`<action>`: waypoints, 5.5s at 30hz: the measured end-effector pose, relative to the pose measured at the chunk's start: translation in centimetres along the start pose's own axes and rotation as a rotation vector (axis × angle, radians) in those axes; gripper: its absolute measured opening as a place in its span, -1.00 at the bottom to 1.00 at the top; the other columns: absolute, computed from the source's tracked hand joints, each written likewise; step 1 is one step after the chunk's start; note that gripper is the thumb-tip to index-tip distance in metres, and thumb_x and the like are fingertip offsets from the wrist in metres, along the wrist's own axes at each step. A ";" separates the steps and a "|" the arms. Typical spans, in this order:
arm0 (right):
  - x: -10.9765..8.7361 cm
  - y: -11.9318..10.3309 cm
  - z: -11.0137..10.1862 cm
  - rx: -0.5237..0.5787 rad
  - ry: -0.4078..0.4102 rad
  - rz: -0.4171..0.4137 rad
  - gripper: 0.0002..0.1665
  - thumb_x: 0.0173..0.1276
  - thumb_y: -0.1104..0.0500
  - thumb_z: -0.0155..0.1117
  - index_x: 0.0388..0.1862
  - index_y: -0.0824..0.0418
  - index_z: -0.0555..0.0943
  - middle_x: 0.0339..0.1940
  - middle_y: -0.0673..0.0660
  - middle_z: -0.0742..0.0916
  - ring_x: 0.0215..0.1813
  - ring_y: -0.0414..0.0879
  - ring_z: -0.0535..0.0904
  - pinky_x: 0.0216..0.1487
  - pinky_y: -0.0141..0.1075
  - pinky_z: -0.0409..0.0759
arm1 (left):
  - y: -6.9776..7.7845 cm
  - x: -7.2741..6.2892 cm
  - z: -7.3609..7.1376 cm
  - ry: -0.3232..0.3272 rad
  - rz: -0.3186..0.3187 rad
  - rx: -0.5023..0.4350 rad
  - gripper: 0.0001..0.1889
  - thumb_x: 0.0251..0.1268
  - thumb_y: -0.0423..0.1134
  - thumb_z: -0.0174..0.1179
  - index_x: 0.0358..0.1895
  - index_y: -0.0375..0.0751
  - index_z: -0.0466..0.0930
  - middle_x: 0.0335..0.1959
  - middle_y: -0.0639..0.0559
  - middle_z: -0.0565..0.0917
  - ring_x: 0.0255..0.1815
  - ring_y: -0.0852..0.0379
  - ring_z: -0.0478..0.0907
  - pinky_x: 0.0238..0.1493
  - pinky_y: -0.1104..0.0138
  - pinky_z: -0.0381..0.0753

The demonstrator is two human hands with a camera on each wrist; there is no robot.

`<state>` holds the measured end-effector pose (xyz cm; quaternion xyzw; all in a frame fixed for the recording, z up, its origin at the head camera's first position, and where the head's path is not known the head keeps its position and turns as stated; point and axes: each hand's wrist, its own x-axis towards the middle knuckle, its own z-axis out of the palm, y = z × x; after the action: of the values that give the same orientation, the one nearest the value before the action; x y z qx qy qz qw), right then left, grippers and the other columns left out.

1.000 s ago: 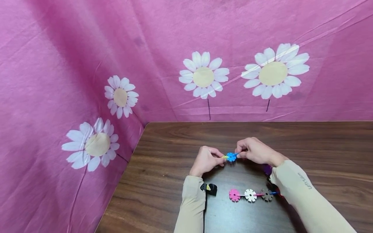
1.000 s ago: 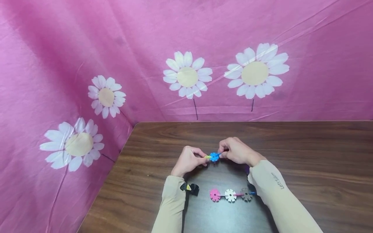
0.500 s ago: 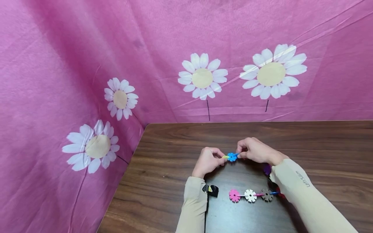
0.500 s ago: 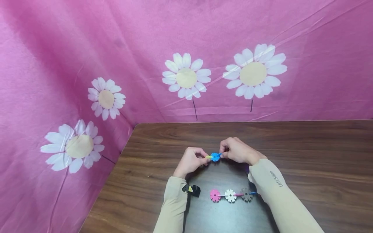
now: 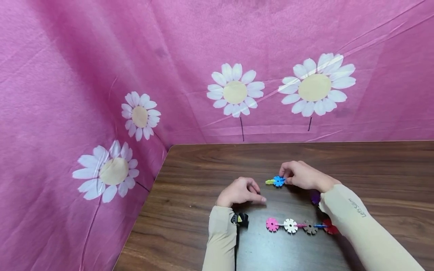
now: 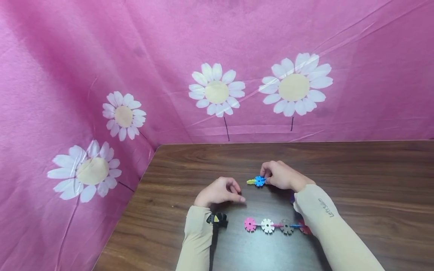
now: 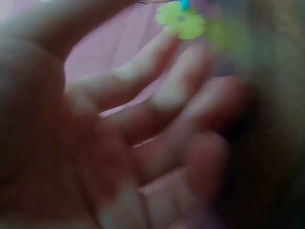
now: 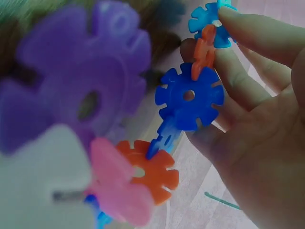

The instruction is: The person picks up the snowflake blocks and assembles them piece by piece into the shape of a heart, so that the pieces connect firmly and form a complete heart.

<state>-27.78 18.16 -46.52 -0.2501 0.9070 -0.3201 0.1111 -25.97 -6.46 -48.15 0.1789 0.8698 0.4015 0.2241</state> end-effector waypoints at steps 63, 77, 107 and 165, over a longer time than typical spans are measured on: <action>-6.7 1.6 2.7 0.607 -0.165 0.188 -0.46 0.44 0.14 0.14 0.16 0.55 0.34 -0.36 0.13 0.60 -0.37 -0.18 0.54 -0.37 -0.19 0.71 | 0.0 1.5 2.1 0.159 -0.062 -0.390 -0.56 0.06 -0.39 0.35 0.07 -0.36 0.54 -0.19 -0.04 0.67 -0.30 0.25 0.59 -0.17 0.41 0.62; -6.7 1.6 3.8 0.415 -0.018 0.114 -0.58 0.40 0.13 0.18 0.05 0.45 0.50 -0.25 0.16 0.69 -0.41 -0.29 0.55 -0.41 -0.33 0.63 | 0.4 -0.1 1.3 0.062 -0.211 -0.138 -0.73 0.02 -0.27 0.44 -0.22 -0.23 0.60 -0.63 0.11 0.56 -0.70 0.21 0.45 -0.65 0.38 0.55; -4.9 2.2 3.1 0.446 -0.041 0.050 -0.51 0.40 0.20 0.14 0.12 0.59 0.45 -0.32 0.12 0.70 -0.43 -0.31 0.53 -0.38 -0.36 0.59 | -3.0 3.1 2.4 -0.006 0.179 -0.616 -0.56 0.20 -0.43 0.27 0.17 -0.18 0.49 -0.30 0.07 0.67 -0.28 0.27 0.66 -0.21 0.48 0.62; -4.9 2.3 3.3 0.540 -0.035 0.090 -0.59 0.38 0.12 0.21 0.04 0.41 0.52 -0.26 0.16 0.71 -0.39 -0.23 0.56 -0.39 -0.33 0.58 | -2.5 3.6 2.8 -0.095 0.196 -0.596 -0.58 0.21 -0.42 0.26 0.15 -0.11 0.52 -0.20 -0.24 0.68 -0.28 0.27 0.63 -0.22 0.48 0.58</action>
<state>-23.33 20.51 -50.27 -0.1762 0.7969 -0.5407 0.2038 -27.76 -4.49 -52.63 0.2067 0.6810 0.6497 0.2672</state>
